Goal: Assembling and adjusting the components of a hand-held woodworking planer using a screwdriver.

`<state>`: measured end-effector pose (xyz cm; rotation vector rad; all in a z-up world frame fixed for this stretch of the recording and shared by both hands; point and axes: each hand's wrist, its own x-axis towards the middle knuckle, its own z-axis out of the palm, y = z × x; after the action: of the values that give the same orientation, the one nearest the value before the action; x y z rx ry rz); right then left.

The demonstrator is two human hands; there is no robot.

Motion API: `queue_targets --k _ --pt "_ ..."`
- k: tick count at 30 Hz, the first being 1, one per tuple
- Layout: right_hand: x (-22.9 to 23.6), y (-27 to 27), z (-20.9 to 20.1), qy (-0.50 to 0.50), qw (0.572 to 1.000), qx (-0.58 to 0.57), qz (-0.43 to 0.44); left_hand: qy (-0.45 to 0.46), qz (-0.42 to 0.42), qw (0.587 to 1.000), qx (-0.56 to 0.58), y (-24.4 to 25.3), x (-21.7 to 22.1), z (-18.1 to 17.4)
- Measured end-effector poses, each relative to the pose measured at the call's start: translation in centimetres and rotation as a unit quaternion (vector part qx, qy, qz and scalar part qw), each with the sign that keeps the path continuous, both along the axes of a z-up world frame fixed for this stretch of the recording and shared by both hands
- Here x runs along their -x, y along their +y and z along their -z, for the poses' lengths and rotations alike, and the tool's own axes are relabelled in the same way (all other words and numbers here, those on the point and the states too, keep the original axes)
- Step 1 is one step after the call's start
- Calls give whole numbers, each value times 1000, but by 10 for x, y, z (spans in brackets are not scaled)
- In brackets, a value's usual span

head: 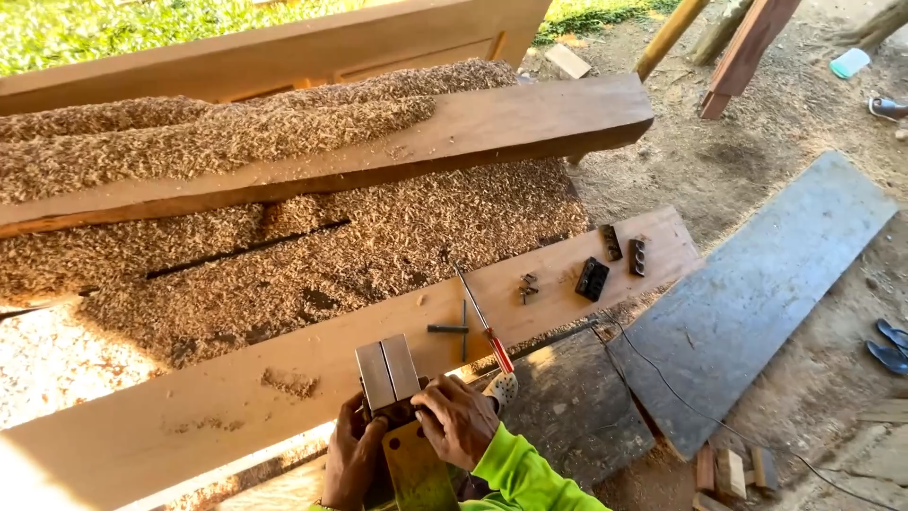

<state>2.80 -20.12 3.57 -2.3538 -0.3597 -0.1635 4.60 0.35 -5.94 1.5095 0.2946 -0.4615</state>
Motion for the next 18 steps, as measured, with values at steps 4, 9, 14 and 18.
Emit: queue_targets --k 4,9,14,18 --pt "-1 -2 14 -2 1000 3 1 -8 11 1000 -1 2 -3 10" --pt "-2 3 19 112 992 20 54 19 20 1000 -14 11 -9 48" --pt "1 2 7 29 998 -14 60 -40 -14 997 62 6 -9 113" --pt "9 1 23 -44 998 -39 32 -95 -56 989 103 7 -5 126"
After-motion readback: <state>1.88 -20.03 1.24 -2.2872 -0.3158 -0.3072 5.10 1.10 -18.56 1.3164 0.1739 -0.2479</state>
